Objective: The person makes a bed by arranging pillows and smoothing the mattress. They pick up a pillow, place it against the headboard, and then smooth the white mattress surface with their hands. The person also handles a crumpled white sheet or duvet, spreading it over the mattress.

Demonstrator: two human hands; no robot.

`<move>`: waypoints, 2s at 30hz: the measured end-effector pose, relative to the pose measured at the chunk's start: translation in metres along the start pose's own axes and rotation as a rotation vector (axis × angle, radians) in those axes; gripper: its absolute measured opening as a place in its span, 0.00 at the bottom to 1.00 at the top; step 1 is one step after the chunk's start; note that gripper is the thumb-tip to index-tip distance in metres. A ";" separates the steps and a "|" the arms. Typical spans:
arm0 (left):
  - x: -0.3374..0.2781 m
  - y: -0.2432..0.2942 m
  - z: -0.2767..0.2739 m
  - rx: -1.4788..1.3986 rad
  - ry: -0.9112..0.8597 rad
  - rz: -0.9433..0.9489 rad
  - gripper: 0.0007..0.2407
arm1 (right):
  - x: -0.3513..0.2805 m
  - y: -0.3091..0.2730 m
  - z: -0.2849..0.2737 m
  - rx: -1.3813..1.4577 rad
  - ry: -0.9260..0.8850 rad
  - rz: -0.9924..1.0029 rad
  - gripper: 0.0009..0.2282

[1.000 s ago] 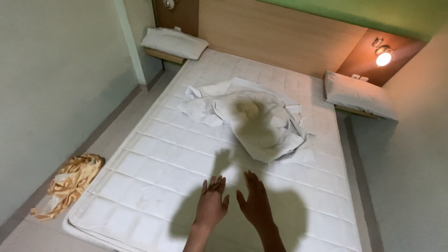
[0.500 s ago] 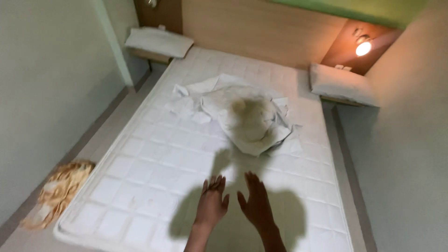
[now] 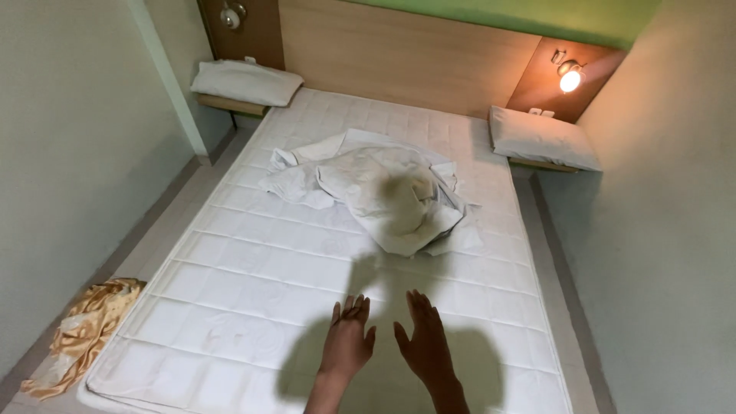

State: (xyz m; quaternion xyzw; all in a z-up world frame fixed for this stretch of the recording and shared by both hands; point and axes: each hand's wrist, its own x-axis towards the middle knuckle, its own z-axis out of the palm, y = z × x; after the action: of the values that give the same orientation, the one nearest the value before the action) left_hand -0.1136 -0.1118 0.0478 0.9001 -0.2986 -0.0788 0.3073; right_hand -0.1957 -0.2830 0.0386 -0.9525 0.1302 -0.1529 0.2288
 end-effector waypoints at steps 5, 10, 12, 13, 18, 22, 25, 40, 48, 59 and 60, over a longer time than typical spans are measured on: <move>0.005 0.014 0.009 0.041 0.017 0.003 0.25 | 0.007 0.016 -0.007 -0.010 0.005 -0.058 0.32; 0.005 0.045 0.038 0.039 0.026 -0.036 0.25 | 0.003 0.044 -0.029 0.011 -0.029 -0.073 0.32; 0.003 0.057 0.053 0.030 0.032 -0.040 0.25 | -0.001 0.057 -0.041 0.039 -0.047 -0.075 0.30; 0.004 0.061 0.059 0.033 0.034 -0.047 0.25 | -0.001 0.062 -0.046 0.043 -0.051 -0.079 0.30; -0.001 0.091 0.076 0.039 0.043 -0.079 0.25 | -0.014 0.095 -0.069 0.029 -0.052 -0.106 0.31; -0.006 0.106 0.092 0.050 0.070 -0.080 0.25 | -0.021 0.110 -0.087 0.051 -0.071 -0.065 0.30; -0.006 0.109 0.099 0.042 0.062 -0.065 0.24 | -0.024 0.115 -0.092 0.050 -0.112 -0.025 0.30; 0.000 0.117 0.109 0.013 -0.011 -0.031 0.26 | -0.045 0.121 -0.114 0.028 -0.125 0.081 0.30; 0.007 0.129 0.128 0.034 -0.017 0.004 0.25 | -0.056 0.148 -0.117 0.006 -0.091 0.048 0.30; 0.021 0.212 0.173 0.042 0.077 -0.034 0.24 | -0.059 0.214 -0.180 0.014 -0.077 -0.036 0.30; 0.021 0.222 0.181 0.033 0.080 -0.034 0.24 | -0.059 0.222 -0.189 0.013 -0.083 -0.027 0.30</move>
State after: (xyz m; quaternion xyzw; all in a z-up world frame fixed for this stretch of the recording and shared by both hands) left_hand -0.2637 -0.3559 0.0376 0.9125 -0.2720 -0.0431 0.3026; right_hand -0.3559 -0.5299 0.0799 -0.9582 0.1069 -0.1173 0.2380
